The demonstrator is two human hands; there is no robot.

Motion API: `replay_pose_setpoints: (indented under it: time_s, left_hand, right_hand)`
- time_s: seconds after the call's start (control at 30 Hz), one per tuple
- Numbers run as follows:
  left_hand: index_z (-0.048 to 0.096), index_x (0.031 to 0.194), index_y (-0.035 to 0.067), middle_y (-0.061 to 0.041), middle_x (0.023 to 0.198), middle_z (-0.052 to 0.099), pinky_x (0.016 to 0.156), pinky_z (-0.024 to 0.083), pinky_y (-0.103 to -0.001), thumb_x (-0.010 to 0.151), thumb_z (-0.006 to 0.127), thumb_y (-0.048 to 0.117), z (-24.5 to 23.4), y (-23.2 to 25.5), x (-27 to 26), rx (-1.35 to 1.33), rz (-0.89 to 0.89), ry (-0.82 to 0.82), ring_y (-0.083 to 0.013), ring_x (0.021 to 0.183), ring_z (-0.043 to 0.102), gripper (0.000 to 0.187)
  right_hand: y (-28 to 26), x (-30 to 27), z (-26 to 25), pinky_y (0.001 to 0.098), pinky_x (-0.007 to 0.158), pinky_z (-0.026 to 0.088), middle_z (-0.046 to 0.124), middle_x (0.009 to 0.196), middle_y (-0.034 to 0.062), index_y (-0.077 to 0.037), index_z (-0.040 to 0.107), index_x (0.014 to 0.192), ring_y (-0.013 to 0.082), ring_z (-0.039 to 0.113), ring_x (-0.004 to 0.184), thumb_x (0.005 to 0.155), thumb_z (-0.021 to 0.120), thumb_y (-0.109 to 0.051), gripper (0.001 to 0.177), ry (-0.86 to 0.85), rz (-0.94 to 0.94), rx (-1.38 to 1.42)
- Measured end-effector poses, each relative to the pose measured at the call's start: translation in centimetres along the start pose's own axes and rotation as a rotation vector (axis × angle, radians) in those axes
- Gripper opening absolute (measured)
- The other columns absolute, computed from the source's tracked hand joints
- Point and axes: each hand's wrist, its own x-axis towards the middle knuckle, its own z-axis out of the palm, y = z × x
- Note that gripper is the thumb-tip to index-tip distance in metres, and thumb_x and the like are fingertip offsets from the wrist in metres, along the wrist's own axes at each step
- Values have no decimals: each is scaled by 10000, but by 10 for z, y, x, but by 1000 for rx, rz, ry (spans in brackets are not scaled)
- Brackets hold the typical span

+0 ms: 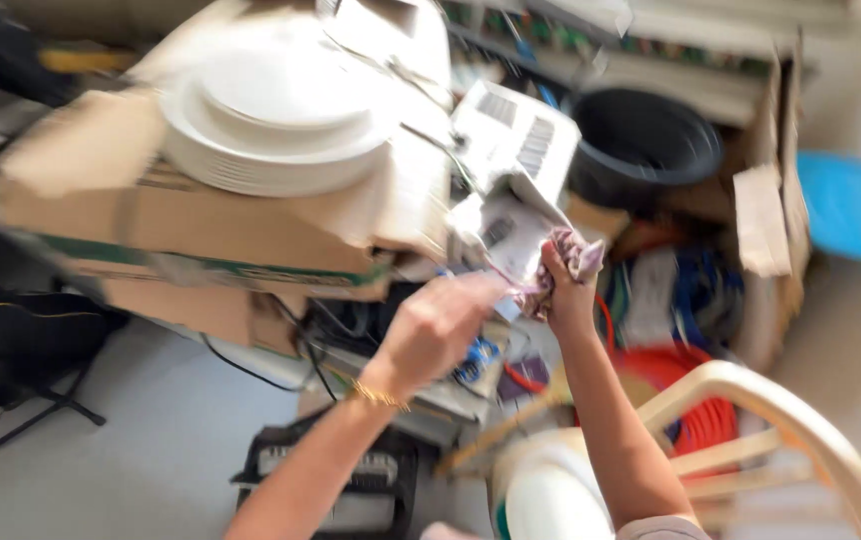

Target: The person wipes several white plates with a cloth and stacks them on a cardboard box. They then pick up a teal plastic lid, wipe it with the cloth, and place it on the box.

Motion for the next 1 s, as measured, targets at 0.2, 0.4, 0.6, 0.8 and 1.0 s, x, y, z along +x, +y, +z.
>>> replay_pose_setpoints:
  time_s: [0.2, 0.4, 0.6, 0.8, 1.0]
  left_hand:
    - [566, 1385, 228, -71, 1082, 770, 836, 590, -509, 1026, 562, 254, 95, 144, -138, -1035, -316, -991, -324, 1023, 723, 359]
    - [595, 1327, 188, -68, 1164, 765, 957, 562, -519, 967, 602, 279, 178, 221, -276, -1170, -401, -1745, -322, 1120, 704, 371]
    - [493, 1475, 273, -80, 1398, 653, 1072, 525, -421, 952, 574, 425, 231, 270, -454, -765, -558, -2085, -264, 1296, 614, 551]
    - [492, 1495, 254, -74, 1330, 701, 1089, 518, -403, 914, 637, 520, 225, 262, -535, -641, -802, -2232, -249, 1298, 613, 655]
    - [-46, 1645, 181, -308, 1584, 344, 1074, 415, -647, 951, 715, 425, 224, 255, -436, -853, -2042, -1696, -473, 1365, 486, 1058]
  right_hand:
    - [192, -143, -322, 372, 604, 525, 669, 870, 103, -47, 667, 1018, 208, 621, 729, 777, 936, -327, 457, 403, 657, -491]
    - [310, -361, -521, 343, 371, 500, 699, 605, 203, 6, 677, 900, 256, 670, 434, 861, 793, -284, 315, 648, 1224, -634]
    - [239, -423, -466, 393, 363, 529, 611, 461, 204, 65, 697, 689, 305, 637, 385, 754, 758, -184, 264, 915, 1435, -595]
    - [222, -396, -446, 598, 1025, 454, 732, 964, 341, 36, 752, 1080, 501, 614, 1168, 857, 806, -456, 543, 947, 1491, -400]
    - [192, -395, -494, 479, 863, 580, 634, 1212, 264, 19, 503, 1392, 462, 589, 1189, 716, 1001, -340, 913, 954, 1514, -89]
